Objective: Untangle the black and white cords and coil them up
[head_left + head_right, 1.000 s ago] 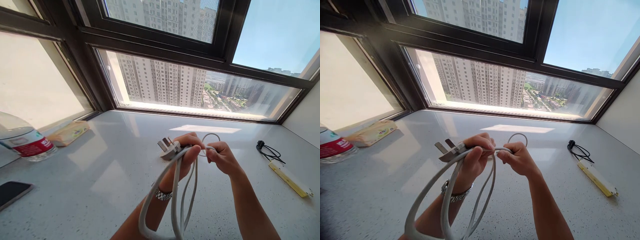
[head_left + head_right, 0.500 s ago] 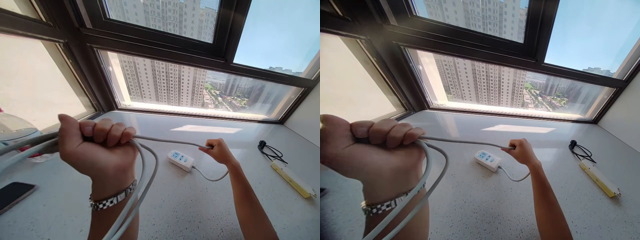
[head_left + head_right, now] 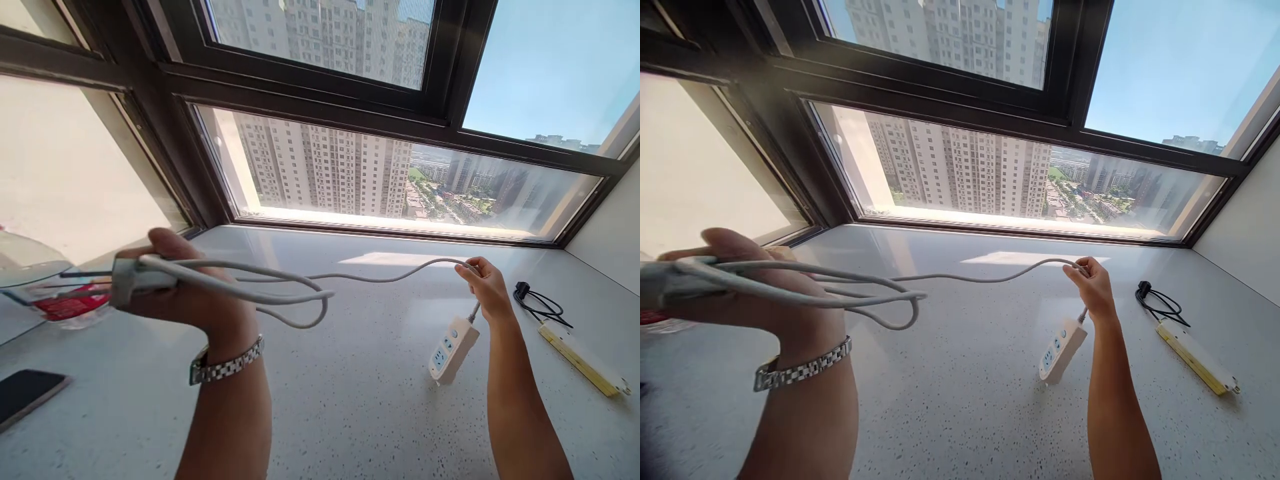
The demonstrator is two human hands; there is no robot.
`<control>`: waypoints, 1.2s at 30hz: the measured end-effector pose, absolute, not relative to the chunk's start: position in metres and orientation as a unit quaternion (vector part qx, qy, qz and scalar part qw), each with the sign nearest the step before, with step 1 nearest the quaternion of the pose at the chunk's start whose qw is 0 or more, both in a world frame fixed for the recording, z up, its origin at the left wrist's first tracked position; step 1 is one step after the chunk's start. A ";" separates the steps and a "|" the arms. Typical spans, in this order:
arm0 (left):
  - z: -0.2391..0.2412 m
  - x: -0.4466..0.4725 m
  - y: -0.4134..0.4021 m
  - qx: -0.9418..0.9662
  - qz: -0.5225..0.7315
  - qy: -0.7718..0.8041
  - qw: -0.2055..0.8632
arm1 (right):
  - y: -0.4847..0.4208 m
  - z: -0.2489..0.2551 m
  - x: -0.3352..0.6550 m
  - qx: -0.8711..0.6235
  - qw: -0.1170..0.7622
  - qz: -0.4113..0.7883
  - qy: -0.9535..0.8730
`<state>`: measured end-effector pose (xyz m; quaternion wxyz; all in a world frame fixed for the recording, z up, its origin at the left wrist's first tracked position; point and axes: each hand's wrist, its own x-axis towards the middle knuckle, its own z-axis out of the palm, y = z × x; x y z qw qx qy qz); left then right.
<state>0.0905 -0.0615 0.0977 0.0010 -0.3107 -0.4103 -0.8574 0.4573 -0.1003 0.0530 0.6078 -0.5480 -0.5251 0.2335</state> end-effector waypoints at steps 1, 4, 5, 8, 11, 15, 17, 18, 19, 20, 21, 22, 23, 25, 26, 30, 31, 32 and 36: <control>0.096 0.096 -0.059 -0.308 -0.851 -0.423 0.048 | -0.109 0.061 0.452 -0.528 0.602 0.200 -0.565; 0.086 0.110 -0.056 -0.365 -0.786 -0.490 0.097 | -0.133 0.081 0.435 -0.475 0.583 0.044 -0.658; 0.083 0.114 -0.056 -0.393 -0.761 -0.508 0.092 | -0.139 0.085 0.431 -0.453 0.573 0.001 -0.683; 0.076 0.130 -0.059 -0.488 -0.725 -0.479 0.088 | -0.153 0.090 0.421 -0.377 0.545 -0.035 -0.748; 0.074 0.156 -0.069 -0.607 -0.700 -0.369 0.079 | -0.159 0.089 0.410 -0.310 0.547 0.017 -0.777; 0.073 0.195 -0.089 -0.761 -0.609 -0.218 0.037 | -0.155 0.082 0.388 -0.265 0.573 0.126 -0.765; 0.070 0.211 -0.098 -0.822 -0.546 -0.164 0.002 | -0.151 0.077 0.375 -0.269 0.608 0.156 -0.730; 0.069 0.217 -0.102 -0.844 -0.517 -0.143 -0.018 | -0.149 0.075 0.369 -0.275 0.637 0.171 -0.700; 0.067 0.221 -0.105 -0.859 -0.495 -0.125 -0.038 | -0.147 0.074 0.364 -0.284 0.667 0.191 -0.662; 0.066 0.225 -0.107 -0.869 -0.478 -0.112 -0.059 | -0.145 0.073 0.359 -0.293 0.696 0.215 -0.619; 0.065 0.228 -0.109 -0.873 -0.469 -0.105 -0.078 | -0.144 0.072 0.356 -0.302 0.720 0.243 -0.575; 0.063 0.231 -0.110 -0.874 -0.465 -0.104 -0.096 | -0.144 0.072 0.353 -0.313 0.738 0.271 -0.533; 0.062 0.233 -0.111 -0.872 -0.465 -0.103 -0.113 | -0.144 0.072 0.351 -0.324 0.748 0.297 -0.497; 0.059 0.235 -0.112 -0.867 -0.470 -0.086 -0.140 | -0.144 0.074 0.349 -0.341 0.754 0.350 -0.439; 0.057 0.237 -0.112 -0.863 -0.478 -0.074 -0.149 | -0.144 0.075 0.348 -0.343 0.751 0.381 -0.417; 0.053 0.243 -0.112 -0.818 -0.538 -0.056 -0.193 | -0.139 0.075 0.348 -0.317 0.724 0.489 -0.368; 0.053 0.244 -0.112 -0.795 -0.565 -0.069 -0.212 | -0.137 0.073 0.349 -0.317 0.710 0.503 -0.378; 0.054 0.245 -0.111 -0.766 -0.592 -0.086 -0.233 | -0.134 0.071 0.350 -0.324 0.690 0.508 -0.401; 0.065 0.238 -0.106 -0.654 -0.647 -0.153 -0.361 | -0.121 0.056 0.352 -0.375 0.586 0.458 -0.553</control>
